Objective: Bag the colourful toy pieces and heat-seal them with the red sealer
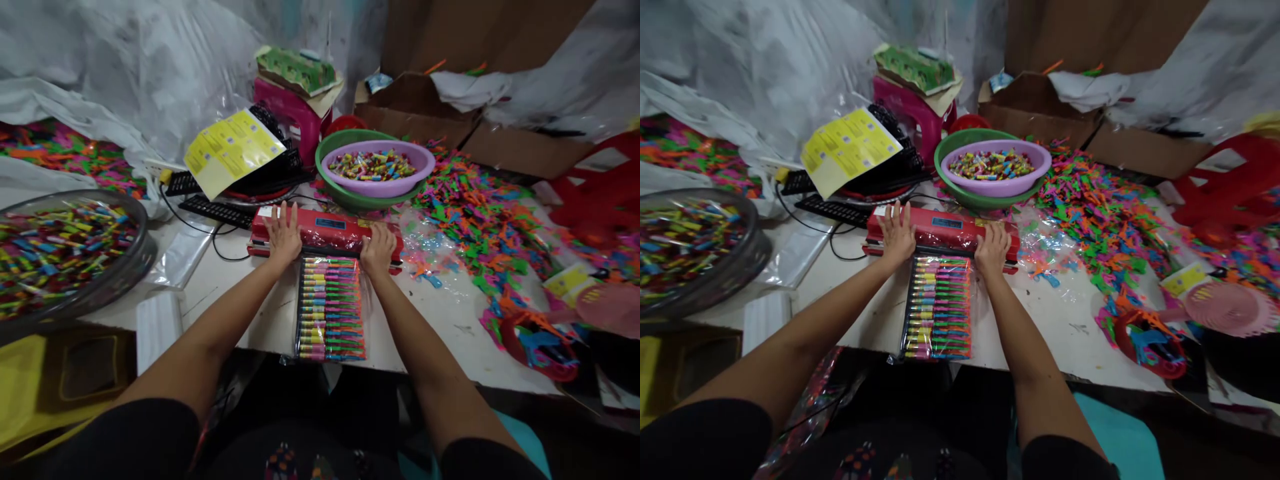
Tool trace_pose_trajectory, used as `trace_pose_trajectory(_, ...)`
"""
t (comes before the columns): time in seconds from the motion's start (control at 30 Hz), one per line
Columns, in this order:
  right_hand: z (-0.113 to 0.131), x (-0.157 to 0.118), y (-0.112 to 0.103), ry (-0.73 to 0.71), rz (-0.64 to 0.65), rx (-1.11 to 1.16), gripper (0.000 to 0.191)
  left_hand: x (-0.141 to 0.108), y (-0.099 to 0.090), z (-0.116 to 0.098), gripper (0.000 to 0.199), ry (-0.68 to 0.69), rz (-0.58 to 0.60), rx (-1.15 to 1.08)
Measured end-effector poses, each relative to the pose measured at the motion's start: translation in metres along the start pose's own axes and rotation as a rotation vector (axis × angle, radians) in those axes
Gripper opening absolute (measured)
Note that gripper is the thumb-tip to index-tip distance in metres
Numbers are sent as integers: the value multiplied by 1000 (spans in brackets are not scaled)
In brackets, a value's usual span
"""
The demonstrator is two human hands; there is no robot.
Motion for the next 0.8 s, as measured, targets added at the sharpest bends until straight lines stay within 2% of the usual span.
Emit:
trace_pose_trajectory(0.17, 2, 2, -6, -34, 119, 36, 23, -1, -3, 0, 57, 15, -21, 23)
trace_pose_trajectory(0.27, 5, 4, -12, -16, 161, 72, 19, 0, -4, 2, 56, 29, -54, 6)
trace_pose_trajectory(0.4, 7, 10, -17, 8, 213, 152, 16, 4, -6, 4, 59, 12, -42, -34)
trace_pose_trajectory(0.7, 6, 29, -25, 19, 255, 177, 17, 20, -16, 0, 55, -66, -85, -144)
trace_pose_trajectory(0.8, 4, 39, -25, 48, 342, 186, 17, 30, -17, 3, 54, -116, -86, -206)
Point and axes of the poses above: each hand's wrist, its own x-axis towards the middle knuckle, its own y-axis out of the palm, z = x × y, the point moved 2 cm from there along x, towards the middle knuckle
